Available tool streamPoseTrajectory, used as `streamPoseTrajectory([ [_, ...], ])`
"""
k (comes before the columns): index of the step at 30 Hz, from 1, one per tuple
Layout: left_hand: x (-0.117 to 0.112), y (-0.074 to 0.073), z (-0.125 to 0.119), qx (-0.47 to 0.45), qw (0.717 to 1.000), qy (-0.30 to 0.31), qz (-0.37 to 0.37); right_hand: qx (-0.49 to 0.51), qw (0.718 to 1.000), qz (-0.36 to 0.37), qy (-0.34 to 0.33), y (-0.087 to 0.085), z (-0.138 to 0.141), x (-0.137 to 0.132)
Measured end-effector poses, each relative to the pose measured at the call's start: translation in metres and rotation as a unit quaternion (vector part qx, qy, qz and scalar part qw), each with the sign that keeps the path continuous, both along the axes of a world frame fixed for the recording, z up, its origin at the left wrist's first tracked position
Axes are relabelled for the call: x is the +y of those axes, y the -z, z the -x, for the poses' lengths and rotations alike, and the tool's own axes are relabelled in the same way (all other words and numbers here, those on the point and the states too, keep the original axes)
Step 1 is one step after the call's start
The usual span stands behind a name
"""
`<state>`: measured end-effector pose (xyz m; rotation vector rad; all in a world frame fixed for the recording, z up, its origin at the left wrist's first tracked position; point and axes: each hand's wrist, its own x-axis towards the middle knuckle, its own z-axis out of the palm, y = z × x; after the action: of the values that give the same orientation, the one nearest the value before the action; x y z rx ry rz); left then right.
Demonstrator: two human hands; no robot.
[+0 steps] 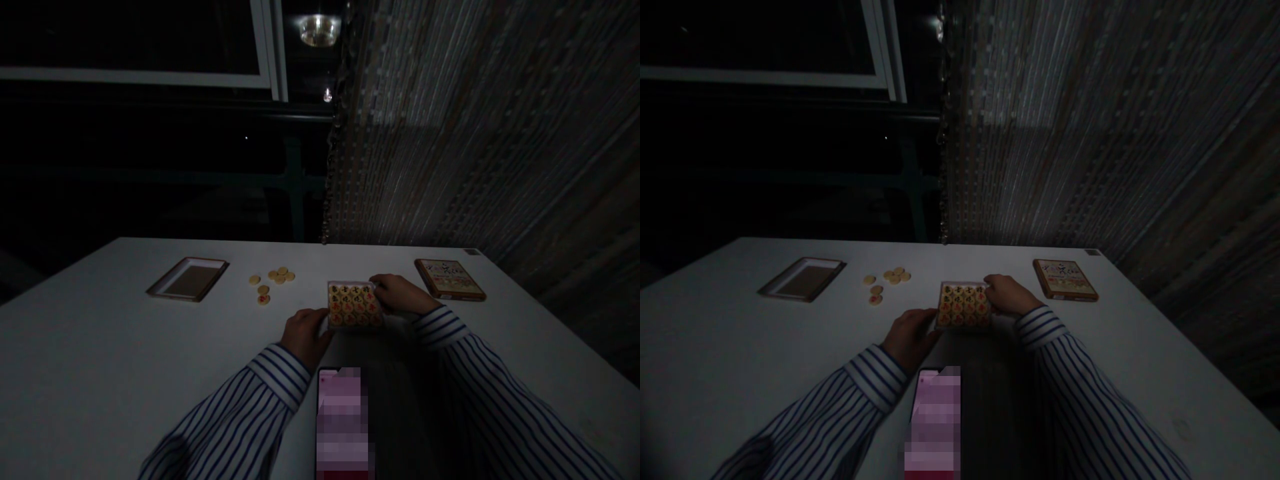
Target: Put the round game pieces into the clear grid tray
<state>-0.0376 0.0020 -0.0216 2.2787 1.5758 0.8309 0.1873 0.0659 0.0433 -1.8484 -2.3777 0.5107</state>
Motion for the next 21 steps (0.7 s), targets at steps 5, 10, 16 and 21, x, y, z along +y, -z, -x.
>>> streamPoseTrajectory([
  [5,-0.0002,-0.002,-0.0002,0.006,1.0,0.001,0.016,-0.014,1.0,-0.015,-0.003,-0.002,0.0009,-0.0009],
  [10,-0.0002,-0.0036,-0.0005,0.021,0.999,-0.007,0.033,-0.012,1.0,-0.01,-0.004,-0.0013,0.0,-0.0006],
  [16,-0.0005,-0.0035,-0.0004,0.024,0.999,-0.003,0.03,-0.009,0.999,-0.029,-0.015,0.0001,-0.001,0.0006],
  [21,-0.001,-0.0048,0.0,0.017,0.999,0.0,0.034,0.001,1.0,-0.015,-0.011,0.0002,-0.0012,0.0],
])
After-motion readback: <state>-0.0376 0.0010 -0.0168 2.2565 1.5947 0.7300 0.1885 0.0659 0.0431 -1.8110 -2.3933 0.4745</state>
